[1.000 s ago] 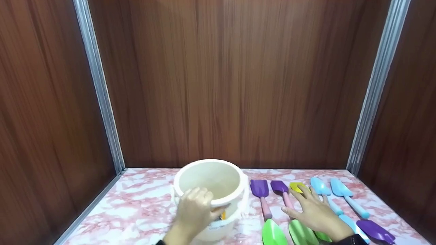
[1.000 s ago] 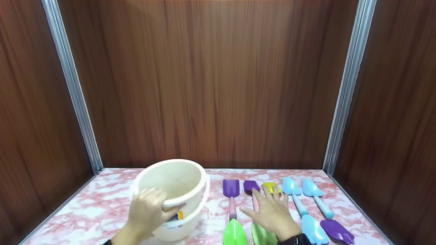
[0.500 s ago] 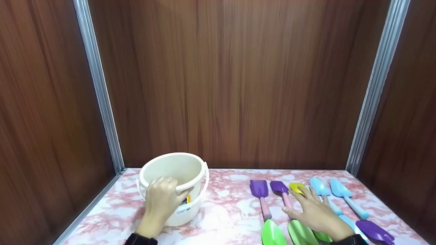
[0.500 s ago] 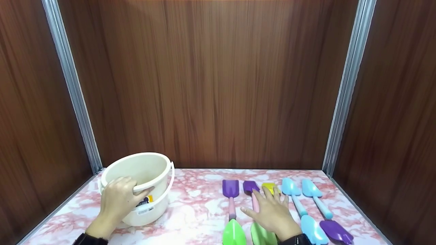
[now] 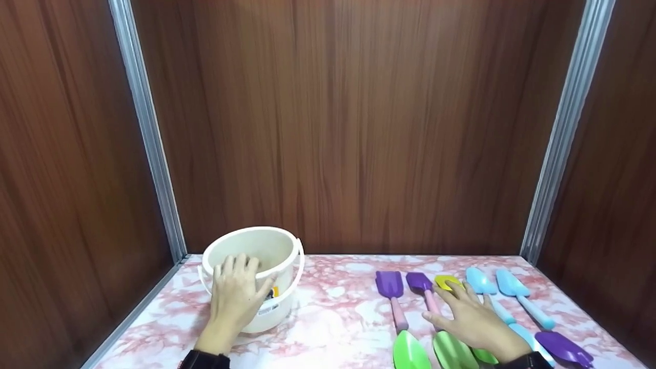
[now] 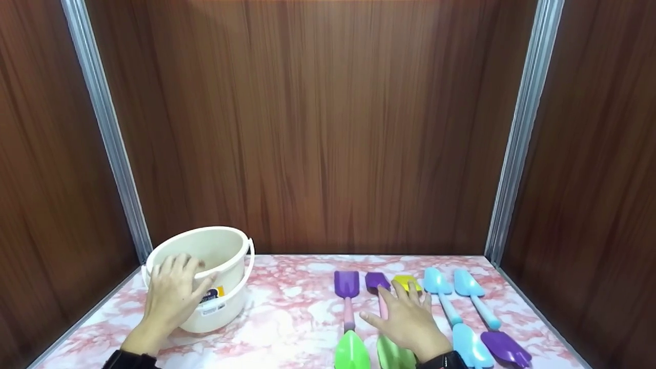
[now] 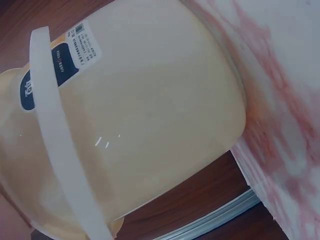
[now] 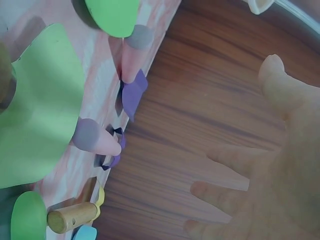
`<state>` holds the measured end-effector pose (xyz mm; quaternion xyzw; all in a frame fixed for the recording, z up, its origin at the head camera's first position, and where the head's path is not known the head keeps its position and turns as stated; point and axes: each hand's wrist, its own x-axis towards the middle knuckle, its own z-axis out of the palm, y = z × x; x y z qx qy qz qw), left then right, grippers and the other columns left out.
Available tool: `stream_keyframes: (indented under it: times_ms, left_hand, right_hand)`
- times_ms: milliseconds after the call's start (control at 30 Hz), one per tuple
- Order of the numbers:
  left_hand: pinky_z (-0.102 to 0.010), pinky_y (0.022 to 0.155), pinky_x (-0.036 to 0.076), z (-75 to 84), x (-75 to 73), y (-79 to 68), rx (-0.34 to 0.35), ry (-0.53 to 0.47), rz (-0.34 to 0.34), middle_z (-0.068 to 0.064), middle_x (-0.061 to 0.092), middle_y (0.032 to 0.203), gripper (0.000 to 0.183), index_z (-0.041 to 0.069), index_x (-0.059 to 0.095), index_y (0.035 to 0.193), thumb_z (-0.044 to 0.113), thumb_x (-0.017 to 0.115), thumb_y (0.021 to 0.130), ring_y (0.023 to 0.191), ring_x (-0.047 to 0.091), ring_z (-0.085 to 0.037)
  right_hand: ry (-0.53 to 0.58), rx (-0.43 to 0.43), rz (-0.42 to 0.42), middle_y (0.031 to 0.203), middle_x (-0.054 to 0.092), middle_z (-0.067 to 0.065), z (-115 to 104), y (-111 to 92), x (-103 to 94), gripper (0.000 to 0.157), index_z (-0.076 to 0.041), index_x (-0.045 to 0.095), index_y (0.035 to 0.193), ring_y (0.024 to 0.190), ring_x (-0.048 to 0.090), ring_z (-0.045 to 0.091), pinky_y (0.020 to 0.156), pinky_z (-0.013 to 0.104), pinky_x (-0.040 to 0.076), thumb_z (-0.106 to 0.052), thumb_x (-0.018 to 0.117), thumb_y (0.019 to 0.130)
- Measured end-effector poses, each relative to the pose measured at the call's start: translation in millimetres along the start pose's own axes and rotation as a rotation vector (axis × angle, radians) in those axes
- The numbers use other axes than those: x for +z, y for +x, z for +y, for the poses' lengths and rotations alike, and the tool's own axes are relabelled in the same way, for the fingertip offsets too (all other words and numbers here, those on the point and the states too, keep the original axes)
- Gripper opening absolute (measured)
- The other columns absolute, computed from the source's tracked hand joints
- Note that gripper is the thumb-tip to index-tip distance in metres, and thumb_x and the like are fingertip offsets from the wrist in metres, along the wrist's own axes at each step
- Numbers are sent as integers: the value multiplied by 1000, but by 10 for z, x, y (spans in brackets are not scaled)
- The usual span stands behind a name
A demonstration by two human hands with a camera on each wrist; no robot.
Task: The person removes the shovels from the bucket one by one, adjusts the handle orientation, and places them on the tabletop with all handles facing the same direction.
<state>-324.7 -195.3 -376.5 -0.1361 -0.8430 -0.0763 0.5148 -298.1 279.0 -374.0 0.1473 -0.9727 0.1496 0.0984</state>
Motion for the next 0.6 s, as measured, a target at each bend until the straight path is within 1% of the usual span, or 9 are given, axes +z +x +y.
stream_keyframes:
  times_ms: [67, 133, 200, 300, 367, 400, 467, 533, 600]
  left_hand:
    - [-60, 97, 40, 2, -9, 6, -8, 5, 1, -21, 63, 118, 47, 5, 68, 122, 45, 61, 98, 112, 56, -45]
    - [-68, 106, 36, 14, -20, 9, 0, 30, 9, -25, 60, 133, 51, 8, 64, 136, 43, 58, 101, 125, 53, -50]
    - [-75, 110, 31, 39, -29, 10, 16, 55, 19, -27, 55, 145, 55, 10, 59, 146, 42, 57, 100, 134, 49, -54]
    - [-76, 112, 29, 119, -57, 31, 41, 59, 43, -28, 52, 152, 60, 9, 57, 150, 40, 57, 98, 140, 47, -55]
    - [-74, 114, 29, 217, -85, 63, 46, 1, 48, -28, 52, 153, 60, 6, 58, 150, 35, 61, 97, 142, 46, -55]
    - [-73, 115, 30, 278, -102, 82, 52, -23, 39, -28, 52, 153, 62, 4, 57, 149, 35, 63, 96, 143, 46, -54]
    - [-71, 118, 27, 431, -145, 105, 55, -115, -19, -27, 51, 156, 65, 1, 56, 149, 33, 67, 94, 146, 43, -53]
    - [-69, 122, 23, 596, -188, 114, 55, -195, -136, -26, 47, 160, 70, 0, 52, 154, 37, 68, 96, 151, 36, -50]
    - [-66, 125, 18, 752, -225, 102, 54, -247, -284, -23, 39, 166, 76, 1, 45, 159, 48, 62, 101, 157, 28, -48]
  right_hand:
    - [2, -3, 2, 163, 37, 32, -5, 0, 6, 81, -5, 55, 153, 149, 22, 68, 107, 90, 10, -65, 58, 100]
    - [5, -2, 1, 164, 37, 31, -11, -1, 13, 81, -5, 55, 153, 149, 21, 67, 107, 90, 10, -65, 58, 100]
    - [7, -1, -1, 164, 36, 31, -18, -8, 14, 81, -6, 54, 154, 149, 22, 68, 107, 90, 10, -66, 57, 100]
    - [-2, -9, 5, 165, 36, 31, -24, -21, 11, 83, -6, 52, 156, 149, 22, 68, 107, 90, 11, -67, 56, 100]
    - [-13, -14, 14, 164, 36, 31, -26, -28, 8, 83, -7, 51, 157, 148, 23, 69, 106, 90, 12, -67, 56, 100]
    - [-19, -16, 20, 164, 36, 31, -27, -28, 5, 82, -7, 51, 157, 148, 23, 69, 106, 90, 13, -66, 56, 100]
    - [-28, -13, 24, 164, 36, 31, -29, -22, -4, 83, -8, 50, 158, 148, 24, 69, 106, 90, 13, -66, 55, 100]
    - [-30, -7, 23, 165, 35, 31, -31, -12, -13, 84, -8, 49, 158, 148, 23, 69, 106, 90, 13, -68, 54, 100]
    - [-30, -1, 18, 165, 35, 32, -34, -5, -20, 85, -8, 48, 159, 148, 23, 69, 107, 90, 13, -69, 53, 100]
